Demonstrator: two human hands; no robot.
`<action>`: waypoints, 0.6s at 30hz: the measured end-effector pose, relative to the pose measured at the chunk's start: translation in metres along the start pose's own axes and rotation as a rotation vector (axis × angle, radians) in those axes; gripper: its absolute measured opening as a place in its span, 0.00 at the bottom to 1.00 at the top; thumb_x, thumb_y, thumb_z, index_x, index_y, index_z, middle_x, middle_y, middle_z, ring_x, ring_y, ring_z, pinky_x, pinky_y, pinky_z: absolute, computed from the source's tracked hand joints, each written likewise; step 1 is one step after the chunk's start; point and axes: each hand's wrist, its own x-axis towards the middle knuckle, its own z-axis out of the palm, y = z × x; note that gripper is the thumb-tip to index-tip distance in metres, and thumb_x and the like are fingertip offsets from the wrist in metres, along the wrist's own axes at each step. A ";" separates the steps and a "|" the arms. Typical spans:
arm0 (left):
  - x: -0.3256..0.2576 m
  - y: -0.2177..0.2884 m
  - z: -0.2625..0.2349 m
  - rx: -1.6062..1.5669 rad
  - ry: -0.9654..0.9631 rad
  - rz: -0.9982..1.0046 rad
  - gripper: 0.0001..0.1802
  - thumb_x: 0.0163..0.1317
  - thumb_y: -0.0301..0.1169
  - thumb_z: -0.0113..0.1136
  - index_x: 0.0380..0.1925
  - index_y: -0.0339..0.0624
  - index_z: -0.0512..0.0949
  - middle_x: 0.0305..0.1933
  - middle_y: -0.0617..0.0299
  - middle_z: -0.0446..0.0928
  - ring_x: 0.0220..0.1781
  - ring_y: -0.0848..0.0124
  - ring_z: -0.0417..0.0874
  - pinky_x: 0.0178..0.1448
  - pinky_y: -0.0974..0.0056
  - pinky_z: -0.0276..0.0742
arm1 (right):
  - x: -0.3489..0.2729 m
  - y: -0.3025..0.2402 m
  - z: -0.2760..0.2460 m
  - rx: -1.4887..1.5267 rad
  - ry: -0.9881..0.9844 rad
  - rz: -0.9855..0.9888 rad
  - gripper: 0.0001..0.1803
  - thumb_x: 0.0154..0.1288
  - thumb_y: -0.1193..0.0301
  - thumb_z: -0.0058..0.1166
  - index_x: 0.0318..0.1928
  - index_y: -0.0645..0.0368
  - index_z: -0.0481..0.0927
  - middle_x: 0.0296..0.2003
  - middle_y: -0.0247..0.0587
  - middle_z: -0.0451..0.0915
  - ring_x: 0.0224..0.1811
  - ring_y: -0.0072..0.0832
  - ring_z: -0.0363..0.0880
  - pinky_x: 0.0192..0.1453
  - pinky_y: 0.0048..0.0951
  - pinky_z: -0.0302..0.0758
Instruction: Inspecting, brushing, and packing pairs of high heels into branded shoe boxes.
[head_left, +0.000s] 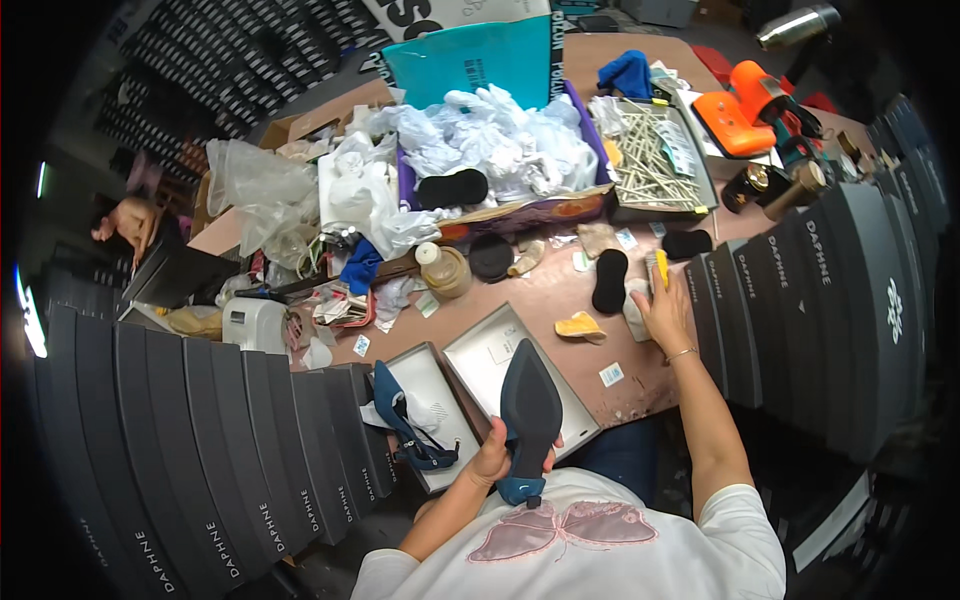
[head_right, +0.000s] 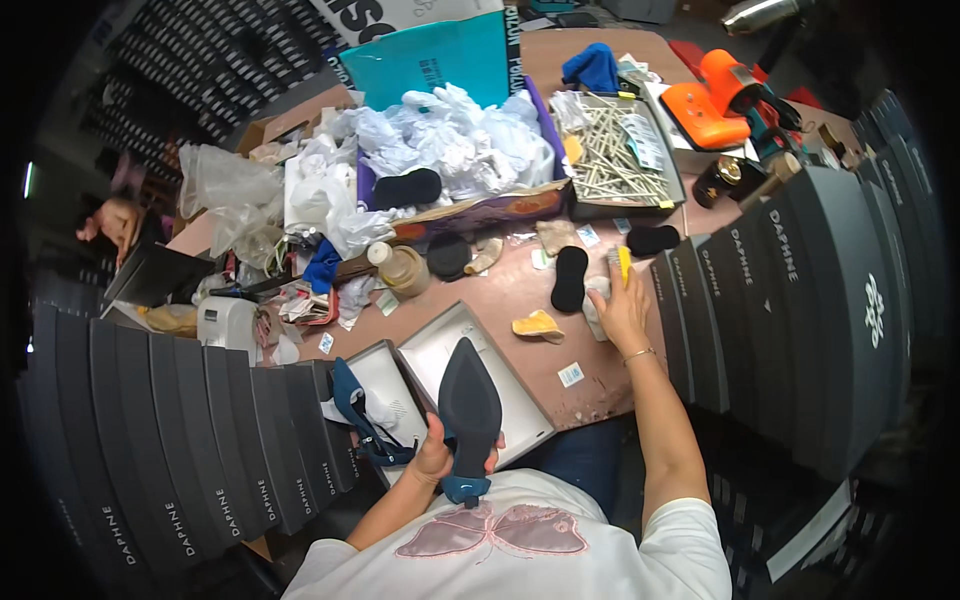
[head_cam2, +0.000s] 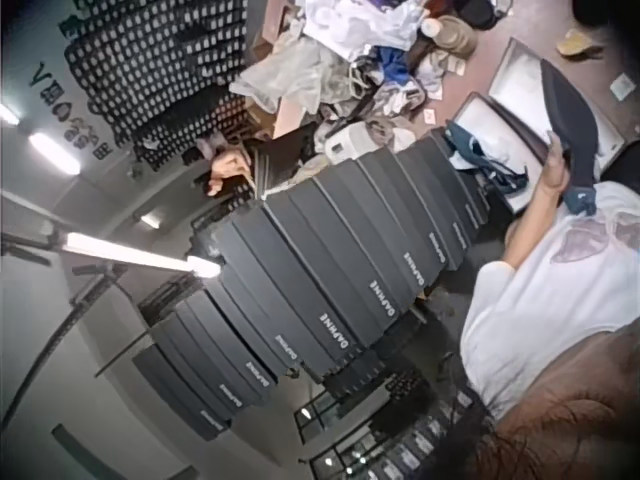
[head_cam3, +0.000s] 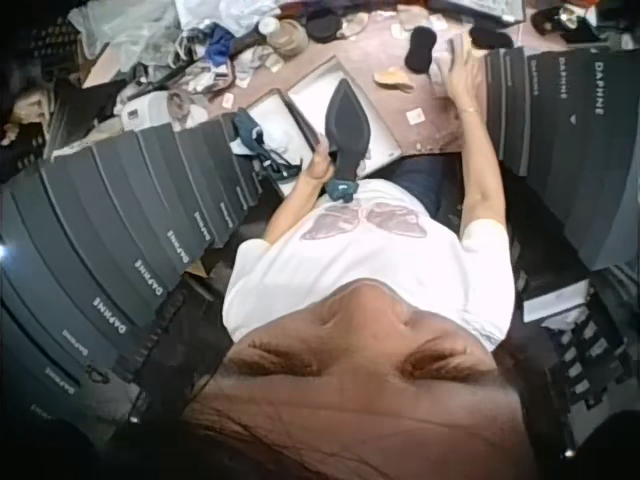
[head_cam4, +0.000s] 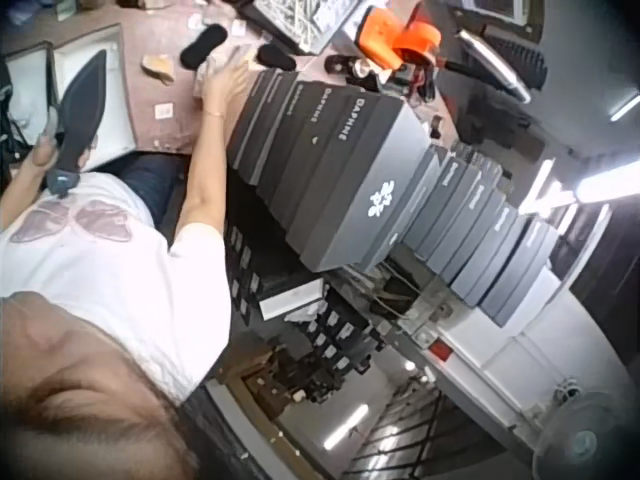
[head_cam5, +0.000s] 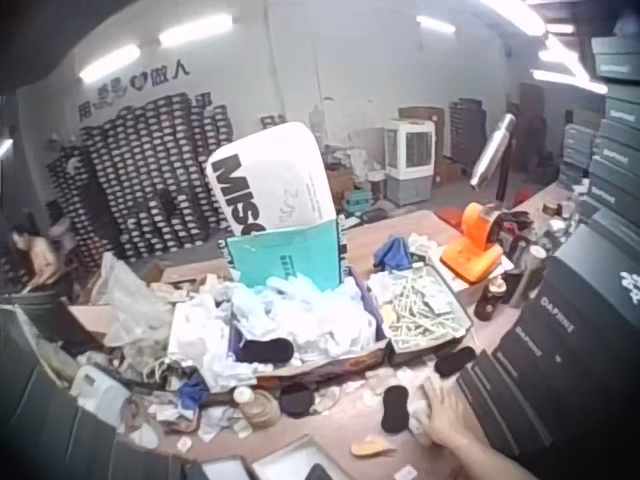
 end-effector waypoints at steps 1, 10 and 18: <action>0.000 0.000 -0.006 -0.026 0.014 -0.024 0.51 0.54 0.74 0.43 0.59 0.35 0.65 0.50 0.48 0.74 0.40 0.63 0.81 0.43 0.62 0.81 | 0.015 -0.012 0.007 0.066 -0.032 -0.008 0.39 0.62 0.46 0.53 0.66 0.55 0.63 0.58 0.56 0.70 0.60 0.49 0.67 0.61 0.57 0.58; 0.026 0.027 -0.016 -0.032 0.204 0.107 0.50 0.55 0.73 0.42 0.56 0.36 0.68 0.44 0.43 0.76 0.35 0.57 0.82 0.40 0.58 0.80 | 0.049 -0.078 0.030 0.489 -0.069 -0.126 0.28 0.54 0.70 0.51 0.58 0.58 0.71 0.59 0.52 0.70 0.57 0.49 0.72 0.59 0.50 0.64; 0.019 0.033 -0.026 -0.106 0.273 0.083 0.57 0.50 0.81 0.25 0.53 0.39 0.69 0.37 0.47 0.76 0.25 0.63 0.80 0.31 0.63 0.77 | 0.092 -0.208 0.041 0.289 -0.104 -0.711 0.25 0.55 0.73 0.53 0.57 0.52 0.74 0.59 0.48 0.70 0.55 0.43 0.71 0.55 0.45 0.68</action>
